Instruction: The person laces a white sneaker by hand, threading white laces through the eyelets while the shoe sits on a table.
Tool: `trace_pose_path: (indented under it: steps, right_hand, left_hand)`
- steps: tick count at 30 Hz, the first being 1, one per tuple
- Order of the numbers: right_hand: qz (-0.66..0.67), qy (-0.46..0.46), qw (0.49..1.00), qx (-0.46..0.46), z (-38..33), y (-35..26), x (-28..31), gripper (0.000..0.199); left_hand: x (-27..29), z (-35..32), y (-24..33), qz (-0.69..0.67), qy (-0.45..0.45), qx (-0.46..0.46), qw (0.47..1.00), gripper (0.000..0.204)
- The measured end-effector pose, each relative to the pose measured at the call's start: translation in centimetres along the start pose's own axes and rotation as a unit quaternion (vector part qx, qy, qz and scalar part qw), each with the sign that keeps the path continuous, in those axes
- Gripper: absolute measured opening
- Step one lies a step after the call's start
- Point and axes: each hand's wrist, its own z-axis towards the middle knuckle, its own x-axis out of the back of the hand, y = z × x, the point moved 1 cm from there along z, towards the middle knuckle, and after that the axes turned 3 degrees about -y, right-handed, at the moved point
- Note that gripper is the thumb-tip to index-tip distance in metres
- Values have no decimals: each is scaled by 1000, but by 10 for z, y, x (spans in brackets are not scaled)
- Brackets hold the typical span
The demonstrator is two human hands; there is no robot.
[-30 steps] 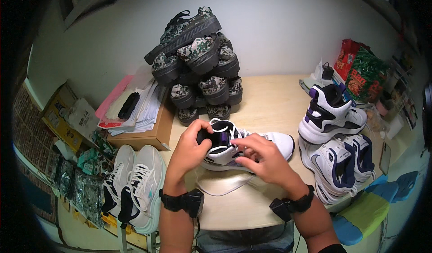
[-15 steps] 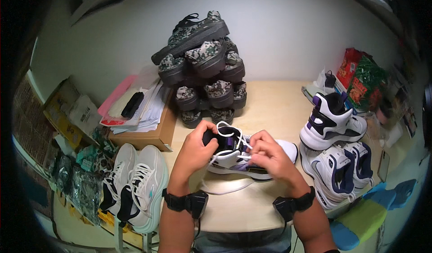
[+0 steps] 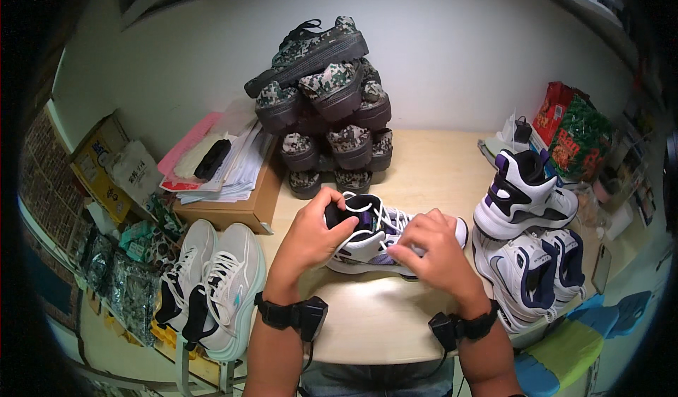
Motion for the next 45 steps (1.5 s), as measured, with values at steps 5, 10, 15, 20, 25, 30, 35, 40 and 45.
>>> trace_pose_path:
  steps: [5,10,15,20,25,30,35,40,45]
  right_hand:
    - [-8,-36,999,22,-4,-2,-20,20]
    - [171,22,985,-20,0,-1,-5,18]
    - [254,62,965,16,-2,6,21,15]
    - [45,26,998,22,1,-7,-3,22]
    - [41,35,996,65,-1,-11,-22,16]
    - [175,124,976,31,-3,-3,-6,11]
    - [356,305,883,10,-4,0,4,20]
    - [463,349,814,30,-1,-2,12,20]
    - [529,393,752,-20,-4,9,28,19]
  left_hand:
    - [-1,3,-6,7,7,-18,1000,27]
    - [1,2,-8,-1,17,-9,1000,26]
    - [-3,5,-12,-41,17,-48,998,23]
    - [-5,5,-14,-21,28,-19,999,23]
    - [-6,7,-17,-14,35,-43,998,23]
    - [-3,6,-16,-12,31,-55,998,22]
    - [-6,5,-11,-9,37,-32,999,22]
    - [-6,5,-13,-10,44,-50,998,21]
    - [-7,6,-9,2,58,-44,997,18]
